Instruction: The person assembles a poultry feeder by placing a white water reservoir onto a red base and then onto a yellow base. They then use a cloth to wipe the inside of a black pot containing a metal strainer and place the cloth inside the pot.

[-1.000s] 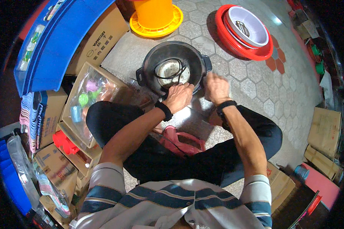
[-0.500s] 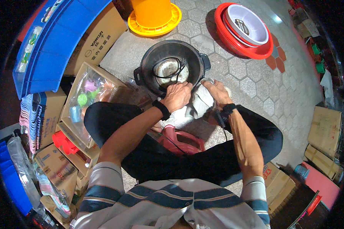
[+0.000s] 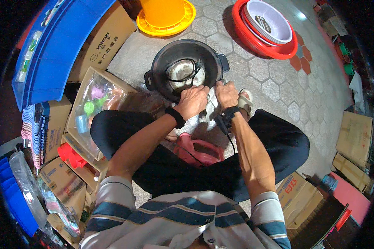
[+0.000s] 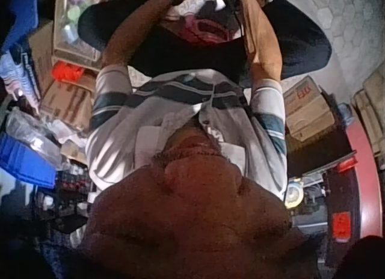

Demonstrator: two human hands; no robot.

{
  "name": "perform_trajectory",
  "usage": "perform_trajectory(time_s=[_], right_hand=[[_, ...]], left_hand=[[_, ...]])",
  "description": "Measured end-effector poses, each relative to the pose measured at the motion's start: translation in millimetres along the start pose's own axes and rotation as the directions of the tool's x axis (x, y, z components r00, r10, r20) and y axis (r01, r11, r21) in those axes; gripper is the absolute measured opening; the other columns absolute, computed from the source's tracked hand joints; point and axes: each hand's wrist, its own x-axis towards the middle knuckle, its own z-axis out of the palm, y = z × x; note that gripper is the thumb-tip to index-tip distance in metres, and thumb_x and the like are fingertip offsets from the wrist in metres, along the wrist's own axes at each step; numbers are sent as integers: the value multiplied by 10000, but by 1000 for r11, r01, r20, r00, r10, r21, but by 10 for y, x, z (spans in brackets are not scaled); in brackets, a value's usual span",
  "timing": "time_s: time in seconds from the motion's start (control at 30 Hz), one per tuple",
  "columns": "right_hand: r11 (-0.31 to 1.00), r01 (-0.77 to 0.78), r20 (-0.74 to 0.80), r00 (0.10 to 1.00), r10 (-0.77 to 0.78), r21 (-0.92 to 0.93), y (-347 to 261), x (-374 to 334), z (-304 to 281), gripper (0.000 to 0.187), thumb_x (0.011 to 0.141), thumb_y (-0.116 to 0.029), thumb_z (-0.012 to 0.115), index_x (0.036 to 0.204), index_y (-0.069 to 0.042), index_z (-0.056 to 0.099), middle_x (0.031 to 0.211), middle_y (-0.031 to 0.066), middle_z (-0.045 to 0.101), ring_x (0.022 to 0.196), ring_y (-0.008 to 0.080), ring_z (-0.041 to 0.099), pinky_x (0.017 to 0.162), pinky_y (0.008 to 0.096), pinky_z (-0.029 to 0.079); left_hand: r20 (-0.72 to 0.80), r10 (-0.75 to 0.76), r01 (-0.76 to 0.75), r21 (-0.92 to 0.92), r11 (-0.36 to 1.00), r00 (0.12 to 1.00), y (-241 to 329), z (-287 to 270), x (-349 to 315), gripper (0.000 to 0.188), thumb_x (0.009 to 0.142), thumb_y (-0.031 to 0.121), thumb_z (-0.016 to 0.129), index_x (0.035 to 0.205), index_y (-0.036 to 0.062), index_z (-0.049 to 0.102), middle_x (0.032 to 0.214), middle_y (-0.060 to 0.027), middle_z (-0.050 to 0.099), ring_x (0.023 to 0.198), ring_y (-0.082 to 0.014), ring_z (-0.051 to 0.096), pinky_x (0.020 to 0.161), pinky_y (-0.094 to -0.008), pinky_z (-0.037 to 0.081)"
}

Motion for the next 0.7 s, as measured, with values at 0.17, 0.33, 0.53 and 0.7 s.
perform_trajectory(time_s=[0.17,0.33,0.53,0.7], right_hand=[[998,-16,-12,1000,17,62,138,130,77,596,874,-443,625,1073,119,642,1049,353,686,1034,485,666,949,528,501],[867,-244,397,916,59,435,262,186,-41,553,872,-381,636,1041,146,660,908,263,716,810,337,694,725,444,528],[983,-166,648,757,77,77,735,83,-363,639,874,-494,653,1131,92,665,1045,170,693,905,261,634,778,401,506],[755,-386,508,857,82,530,912,151,-483,540,857,-335,723,1161,106,648,1019,145,692,872,219,647,700,369,520]], left_hand=[[14,-17,17,-18,1000,1000,8,-18,10,104,838,85,581,912,15,561,896,-184,637,882,-406,632,755,-522,516],[58,-72,71,14,997,996,34,-25,36,91,834,66,579,905,10,588,928,-193,665,894,-410,660,749,-527,524],[23,-25,26,-44,999,999,3,-21,18,82,879,100,577,890,18,573,874,-187,639,845,-418,640,717,-532,512],[21,-17,18,-47,999,1000,-13,-7,7,124,909,135,593,890,20,551,859,-195,612,857,-425,619,731,-528,491]])
